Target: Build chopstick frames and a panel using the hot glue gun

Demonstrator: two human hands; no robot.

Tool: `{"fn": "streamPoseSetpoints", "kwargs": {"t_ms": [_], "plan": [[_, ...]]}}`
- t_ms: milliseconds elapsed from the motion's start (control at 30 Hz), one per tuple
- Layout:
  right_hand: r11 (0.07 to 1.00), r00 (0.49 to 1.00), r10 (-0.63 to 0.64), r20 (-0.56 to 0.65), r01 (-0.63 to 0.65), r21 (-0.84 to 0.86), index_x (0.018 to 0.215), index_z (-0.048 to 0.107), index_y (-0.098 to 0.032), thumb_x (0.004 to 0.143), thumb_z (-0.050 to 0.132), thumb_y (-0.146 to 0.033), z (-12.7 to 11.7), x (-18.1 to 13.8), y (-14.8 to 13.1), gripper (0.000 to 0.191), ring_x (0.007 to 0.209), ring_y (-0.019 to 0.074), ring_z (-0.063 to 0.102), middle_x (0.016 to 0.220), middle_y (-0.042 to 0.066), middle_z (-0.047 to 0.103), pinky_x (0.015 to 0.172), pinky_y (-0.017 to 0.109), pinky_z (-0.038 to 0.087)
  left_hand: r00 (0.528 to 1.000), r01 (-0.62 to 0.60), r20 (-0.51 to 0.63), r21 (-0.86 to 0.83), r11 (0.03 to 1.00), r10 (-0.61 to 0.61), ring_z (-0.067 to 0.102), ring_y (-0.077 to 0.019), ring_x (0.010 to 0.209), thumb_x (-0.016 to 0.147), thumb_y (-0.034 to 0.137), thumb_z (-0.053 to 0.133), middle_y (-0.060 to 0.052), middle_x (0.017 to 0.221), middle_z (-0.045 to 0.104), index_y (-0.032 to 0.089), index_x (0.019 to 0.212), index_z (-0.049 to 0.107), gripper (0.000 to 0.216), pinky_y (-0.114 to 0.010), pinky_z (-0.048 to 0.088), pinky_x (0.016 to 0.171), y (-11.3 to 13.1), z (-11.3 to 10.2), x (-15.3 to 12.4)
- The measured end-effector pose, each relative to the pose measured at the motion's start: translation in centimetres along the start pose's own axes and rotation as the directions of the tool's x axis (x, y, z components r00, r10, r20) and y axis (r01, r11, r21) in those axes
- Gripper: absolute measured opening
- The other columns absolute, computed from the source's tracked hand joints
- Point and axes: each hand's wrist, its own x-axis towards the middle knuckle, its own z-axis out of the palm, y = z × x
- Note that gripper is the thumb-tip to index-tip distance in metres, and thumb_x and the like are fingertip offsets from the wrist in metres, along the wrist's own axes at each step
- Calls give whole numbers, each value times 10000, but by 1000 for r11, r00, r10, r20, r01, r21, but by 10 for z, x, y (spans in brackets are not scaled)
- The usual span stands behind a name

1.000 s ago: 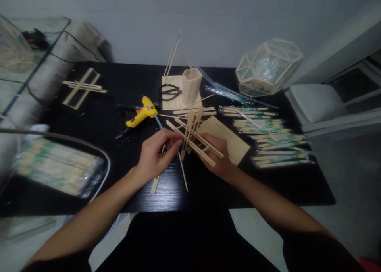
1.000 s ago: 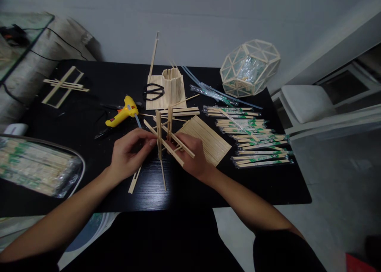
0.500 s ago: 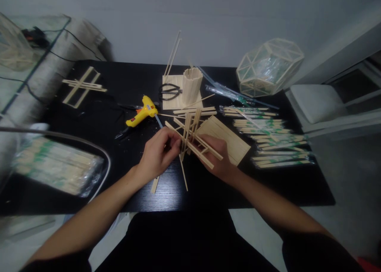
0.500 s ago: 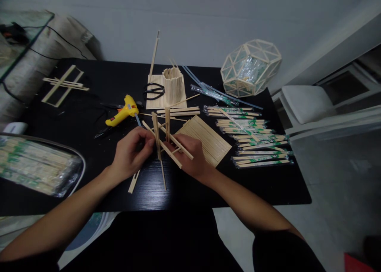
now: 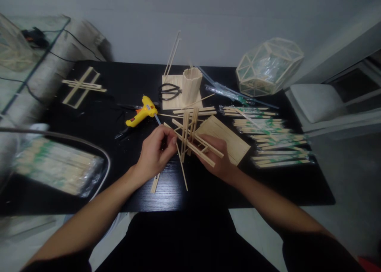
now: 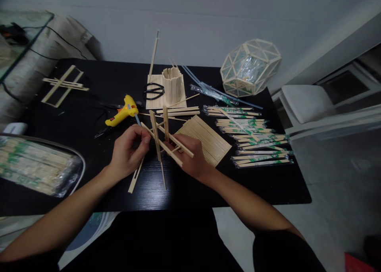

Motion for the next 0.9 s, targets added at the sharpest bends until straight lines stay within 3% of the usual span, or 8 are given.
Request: {"fn": "streamPoseSetpoints", "kwargs": {"t_ms": [600, 800, 900], "plan": [[996, 998, 68, -17, -67, 59, 1022, 792, -206, 988, 741, -298, 2, -3, 4, 110, 776, 198, 775, 895, 48, 817, 704, 317, 622, 998, 36, -49, -51, 998, -39, 506, -122, 667, 1022, 227, 570, 9, 799, 569, 210, 928, 575, 95, -259, 424, 616, -3, -2, -1], [971, 979, 199, -35, -192, 139, 875, 771, -209, 988, 757, -420, 2, 3, 0, 240, 709, 170, 738, 809, 19, 781, 662, 292, 609, 999, 43, -26, -126, 991, -46, 463, -154, 671, 1080, 370, 446, 2, 772, 492, 223, 855, 485, 271, -318, 399, 631, -8, -3, -6], [965, 971, 236, 35, -239, 111, 725, 721, -213, 1000, 740, -453, -2, 10, -3, 366, 663, 155, 715, 729, 3, 752, 666, 286, 609, 999, 35, -6, -142, 989, -37, 435, -155, 639, 1105, 400, 386, 5, 737, 460, 228, 814, 440, 343, -329, 369, 606, -8, -4, -7]]}}
